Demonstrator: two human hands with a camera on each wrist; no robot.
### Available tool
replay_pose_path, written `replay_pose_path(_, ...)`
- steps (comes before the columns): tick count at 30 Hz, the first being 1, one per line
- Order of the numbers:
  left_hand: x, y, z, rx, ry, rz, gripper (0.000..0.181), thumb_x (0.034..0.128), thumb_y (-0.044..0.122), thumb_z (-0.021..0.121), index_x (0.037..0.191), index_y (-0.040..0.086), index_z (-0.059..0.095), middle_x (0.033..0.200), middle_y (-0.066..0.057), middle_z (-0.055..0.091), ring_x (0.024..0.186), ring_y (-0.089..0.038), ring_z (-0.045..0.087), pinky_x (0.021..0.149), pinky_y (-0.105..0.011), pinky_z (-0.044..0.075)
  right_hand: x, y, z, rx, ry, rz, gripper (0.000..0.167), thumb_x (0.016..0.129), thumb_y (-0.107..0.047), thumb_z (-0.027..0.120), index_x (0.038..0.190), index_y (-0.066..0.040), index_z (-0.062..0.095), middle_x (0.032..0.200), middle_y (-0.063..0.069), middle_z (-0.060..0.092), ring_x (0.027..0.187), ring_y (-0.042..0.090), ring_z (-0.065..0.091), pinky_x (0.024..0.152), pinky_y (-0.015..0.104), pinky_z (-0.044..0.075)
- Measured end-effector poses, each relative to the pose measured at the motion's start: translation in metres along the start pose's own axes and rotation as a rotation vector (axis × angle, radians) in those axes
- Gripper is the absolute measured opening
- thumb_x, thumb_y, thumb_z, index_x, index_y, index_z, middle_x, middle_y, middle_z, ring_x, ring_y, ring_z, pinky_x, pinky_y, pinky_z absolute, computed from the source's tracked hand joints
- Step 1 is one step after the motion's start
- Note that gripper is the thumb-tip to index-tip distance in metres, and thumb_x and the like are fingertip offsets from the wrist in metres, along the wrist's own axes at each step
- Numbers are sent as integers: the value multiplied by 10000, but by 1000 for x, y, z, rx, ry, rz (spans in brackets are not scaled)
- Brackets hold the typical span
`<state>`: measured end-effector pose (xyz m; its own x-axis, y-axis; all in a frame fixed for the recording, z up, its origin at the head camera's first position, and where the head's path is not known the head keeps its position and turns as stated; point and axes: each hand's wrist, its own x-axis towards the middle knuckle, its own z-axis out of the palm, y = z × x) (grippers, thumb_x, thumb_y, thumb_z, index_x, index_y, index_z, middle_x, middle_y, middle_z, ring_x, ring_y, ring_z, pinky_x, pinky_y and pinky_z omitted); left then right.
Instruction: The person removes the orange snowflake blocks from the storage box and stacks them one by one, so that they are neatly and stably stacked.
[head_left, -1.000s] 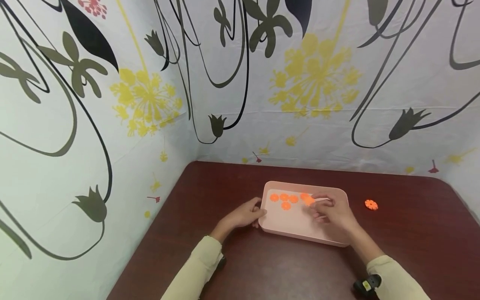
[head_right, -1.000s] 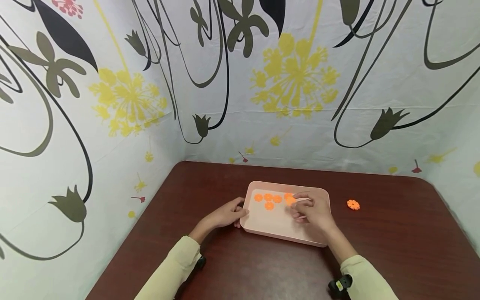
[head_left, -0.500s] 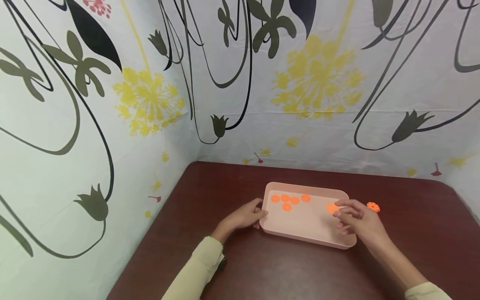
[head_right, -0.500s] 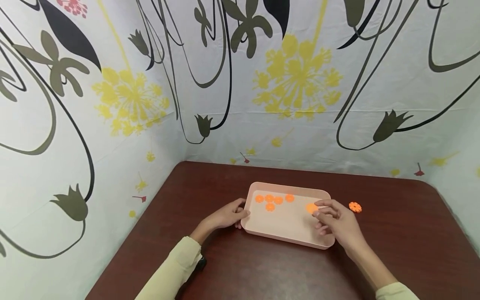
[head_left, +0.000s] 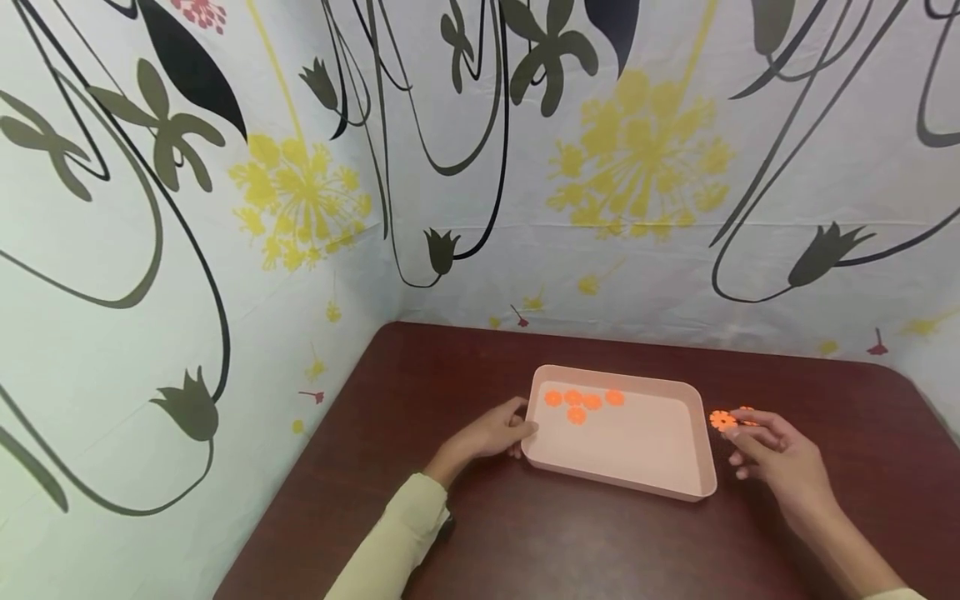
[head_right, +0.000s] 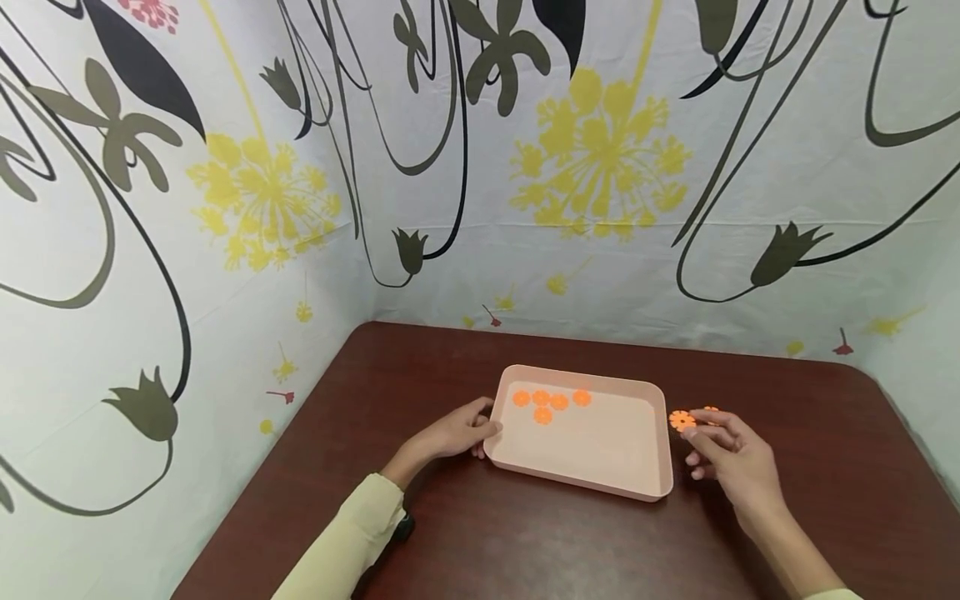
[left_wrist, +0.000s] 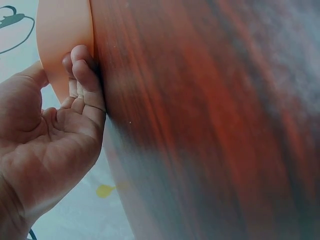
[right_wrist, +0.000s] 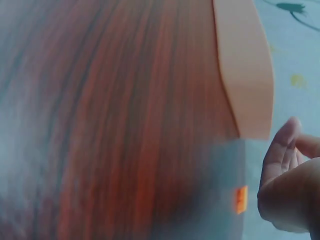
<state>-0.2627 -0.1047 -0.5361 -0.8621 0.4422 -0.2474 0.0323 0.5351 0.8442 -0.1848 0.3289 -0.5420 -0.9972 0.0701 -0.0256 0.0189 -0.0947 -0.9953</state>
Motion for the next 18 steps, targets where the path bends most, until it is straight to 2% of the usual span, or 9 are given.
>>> replay_pose_path(4, -1, -1, 0, 9, 3, -9, 515, 1061, 300, 634, 1486, 57, 477, 736, -22, 661, 611, -153, 602, 634, -279, 501, 4, 7, -13, 32, 71, 62, 303, 1000, -146, 736, 1282, -223, 655, 943, -142, 811, 668, 86, 692, 579, 255, 575)
replay_pose_path(8, -2, -2, -1, 14, 2, -16, 518, 1057, 318, 638, 1481, 67, 481, 739, -25, 662, 613, -148, 600, 632, -269, 494, 9, 10, -22, 12, 124, 127, 268, 993, -202, 752, 1240, -250, 658, 919, -161, 801, 677, 79, 690, 592, 250, 579)
replay_pose_path(14, -1, -2, 0, 9, 0, -12, 498, 1056, 319, 644, 1463, 77, 490, 735, -25, 660, 613, -152, 600, 629, -273, 489, 17, 9, -32, -6, 176, 154, 236, 994, -215, 751, 1199, -264, 645, 870, -181, 782, 662, 77, 695, 583, 257, 580)
replay_pose_path(18, 1, -2, 0, 8, 2, -14, 491, 1053, 317, 650, 1456, 82, 495, 725, -27, 657, 610, -157, 595, 629, -278, 488, 21, 6, -37, -63, 187, 178, 198, 1020, -222, 714, 1184, -275, 618, 844, -208, 766, 659, 67, 693, 578, 266, 578)
